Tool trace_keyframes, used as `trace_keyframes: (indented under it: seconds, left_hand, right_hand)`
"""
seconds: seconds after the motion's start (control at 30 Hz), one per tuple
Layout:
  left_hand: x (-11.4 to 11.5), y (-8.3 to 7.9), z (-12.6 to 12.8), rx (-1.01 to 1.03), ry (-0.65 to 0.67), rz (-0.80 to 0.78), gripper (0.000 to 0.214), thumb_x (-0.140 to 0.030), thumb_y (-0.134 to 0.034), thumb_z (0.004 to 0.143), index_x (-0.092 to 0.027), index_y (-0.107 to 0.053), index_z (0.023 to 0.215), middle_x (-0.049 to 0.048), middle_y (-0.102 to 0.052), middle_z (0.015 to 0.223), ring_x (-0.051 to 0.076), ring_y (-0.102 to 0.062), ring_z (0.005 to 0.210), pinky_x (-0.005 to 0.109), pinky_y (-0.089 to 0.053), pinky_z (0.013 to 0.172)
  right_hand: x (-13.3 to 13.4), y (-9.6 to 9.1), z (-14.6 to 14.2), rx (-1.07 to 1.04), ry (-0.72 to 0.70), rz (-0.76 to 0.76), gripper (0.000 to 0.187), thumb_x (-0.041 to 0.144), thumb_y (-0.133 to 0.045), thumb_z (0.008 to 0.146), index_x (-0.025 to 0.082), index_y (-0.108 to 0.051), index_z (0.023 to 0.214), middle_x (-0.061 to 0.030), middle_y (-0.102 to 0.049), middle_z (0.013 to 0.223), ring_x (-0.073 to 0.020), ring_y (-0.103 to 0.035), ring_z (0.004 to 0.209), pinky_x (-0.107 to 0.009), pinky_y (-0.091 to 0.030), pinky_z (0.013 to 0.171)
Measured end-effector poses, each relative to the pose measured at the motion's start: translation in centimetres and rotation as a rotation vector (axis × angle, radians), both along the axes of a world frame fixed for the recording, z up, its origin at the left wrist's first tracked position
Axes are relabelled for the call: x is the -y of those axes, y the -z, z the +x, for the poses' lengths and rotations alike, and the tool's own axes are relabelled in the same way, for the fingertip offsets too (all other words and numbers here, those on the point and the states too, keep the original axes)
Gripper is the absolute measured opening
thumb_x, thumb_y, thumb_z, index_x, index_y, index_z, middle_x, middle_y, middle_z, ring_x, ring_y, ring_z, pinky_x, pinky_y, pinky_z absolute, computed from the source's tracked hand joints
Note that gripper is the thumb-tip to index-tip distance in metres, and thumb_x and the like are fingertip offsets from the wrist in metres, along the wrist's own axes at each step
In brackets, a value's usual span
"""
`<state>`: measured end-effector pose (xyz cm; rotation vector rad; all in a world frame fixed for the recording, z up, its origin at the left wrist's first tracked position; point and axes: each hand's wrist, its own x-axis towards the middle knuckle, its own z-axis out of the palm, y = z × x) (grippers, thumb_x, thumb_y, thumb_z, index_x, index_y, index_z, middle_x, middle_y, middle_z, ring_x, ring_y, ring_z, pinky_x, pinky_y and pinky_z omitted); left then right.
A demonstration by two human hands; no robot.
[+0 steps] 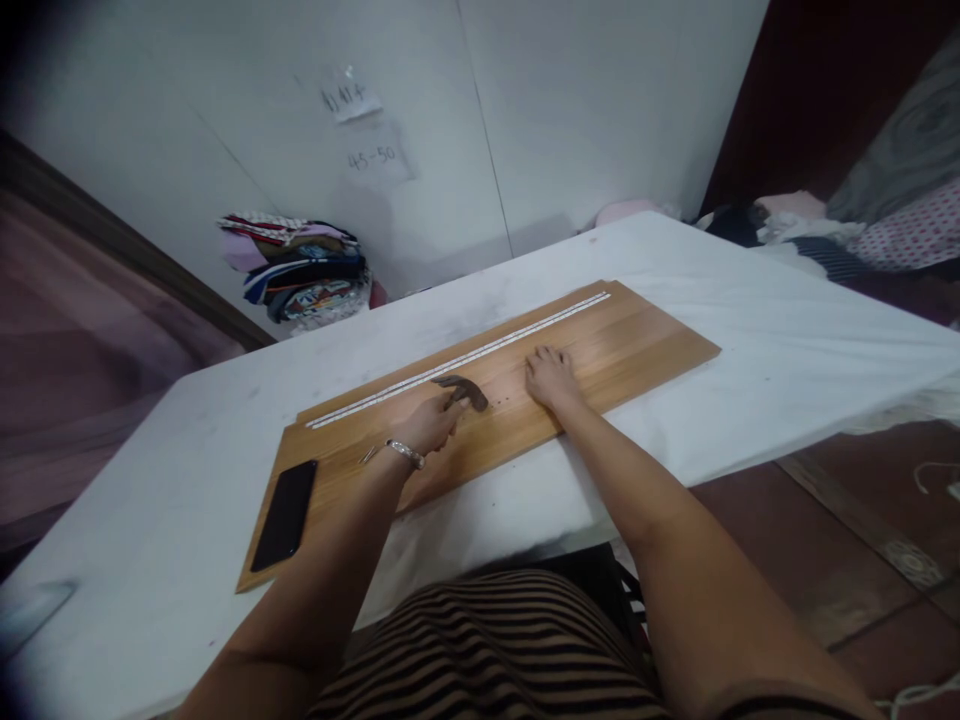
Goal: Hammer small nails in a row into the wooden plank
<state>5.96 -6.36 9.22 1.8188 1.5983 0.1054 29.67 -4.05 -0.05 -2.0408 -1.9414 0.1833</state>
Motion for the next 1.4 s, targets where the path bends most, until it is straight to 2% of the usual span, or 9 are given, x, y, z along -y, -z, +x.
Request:
trace_keyframes:
  seconds: [0.13,0.4,0.63,0.9,1.17,1.4]
  left_hand:
    - [0.1,0.3,0.0,0.003,0.002,0.011,0.041,-0.047,-0.044,0.102,-0.016,-0.064,0.12,-0.0009,-0.057,0.067,0.012,-0.05,0.046,0.023,-0.039,0.047]
    - [0.1,-0.6,0.1,0.02,-0.027,-0.015,0.04,-0.051,-0.046,0.101,-0.019,-0.064,0.116,-0.0029,-0.055,0.064,0.011,-0.048,0.045,0.022,-0.038,0.048]
    - [0.1,0.2,0.0,0.01,-0.016,-0.007,0.038,-0.047,-0.045,0.102,-0.019,-0.065,0.118,-0.0023,-0.056,0.065,0.012,-0.05,0.046,0.023,-0.039,0.048]
    - [0.3,-0.7,0.1,0.033,-0.022,-0.02,0.037,-0.046,-0.044,0.102,-0.018,-0.063,0.115,-0.0035,-0.053,0.064,0.011,-0.048,0.044,0.023,-0.038,0.045]
    - [0.3,-0.2,0.1,0.005,-0.012,0.001,0.037,-0.047,-0.046,0.101,-0.018,-0.064,0.116,-0.0028,-0.054,0.063,0.012,-0.05,0.046,0.022,-0.037,0.047]
    - [0.3,-0.8,0.1,0.047,-0.051,0.002,0.037,-0.047,-0.046,0.102,-0.019,-0.065,0.116,-0.0031,-0.054,0.063,0.012,-0.048,0.045,0.023,-0.038,0.048]
  right_hand:
    - [0.0,-0.1,0.0,0.004,-0.002,-0.001,0.043,0.026,-0.033,0.105,0.017,-0.067,0.128,-0.0161,-0.057,0.148,-0.0269,-0.043,0.14,-0.046,-0.026,0.116]
    - [0.0,0.0,-0.1,0.007,-0.002,0.002,0.043,0.026,-0.033,0.105,0.017,-0.068,0.127,-0.0161,-0.059,0.146,-0.0267,-0.045,0.138,-0.046,-0.028,0.114]
    - [0.0,0.0,-0.1,0.006,-0.004,0.005,0.043,0.026,-0.034,0.104,0.017,-0.069,0.128,-0.0163,-0.058,0.147,-0.0277,-0.044,0.139,-0.047,-0.027,0.115]
    - [0.2,-0.4,-0.1,0.011,-0.002,-0.018,0.044,0.026,-0.033,0.104,0.017,-0.068,0.129,-0.0164,-0.055,0.151,-0.0279,-0.043,0.141,-0.047,-0.027,0.116]
    - [0.3,-0.5,-0.2,-0.009,0.004,-0.002,0.045,0.025,-0.032,0.105,0.016,-0.068,0.129,-0.0166,-0.057,0.15,-0.0272,-0.044,0.14,-0.047,-0.028,0.115]
    - [0.0,0.0,0.0,-0.005,-0.009,0.012,0.041,0.025,-0.035,0.104,0.016,-0.069,0.124,-0.0166,-0.06,0.145,-0.0272,-0.046,0.138,-0.047,-0.027,0.115]
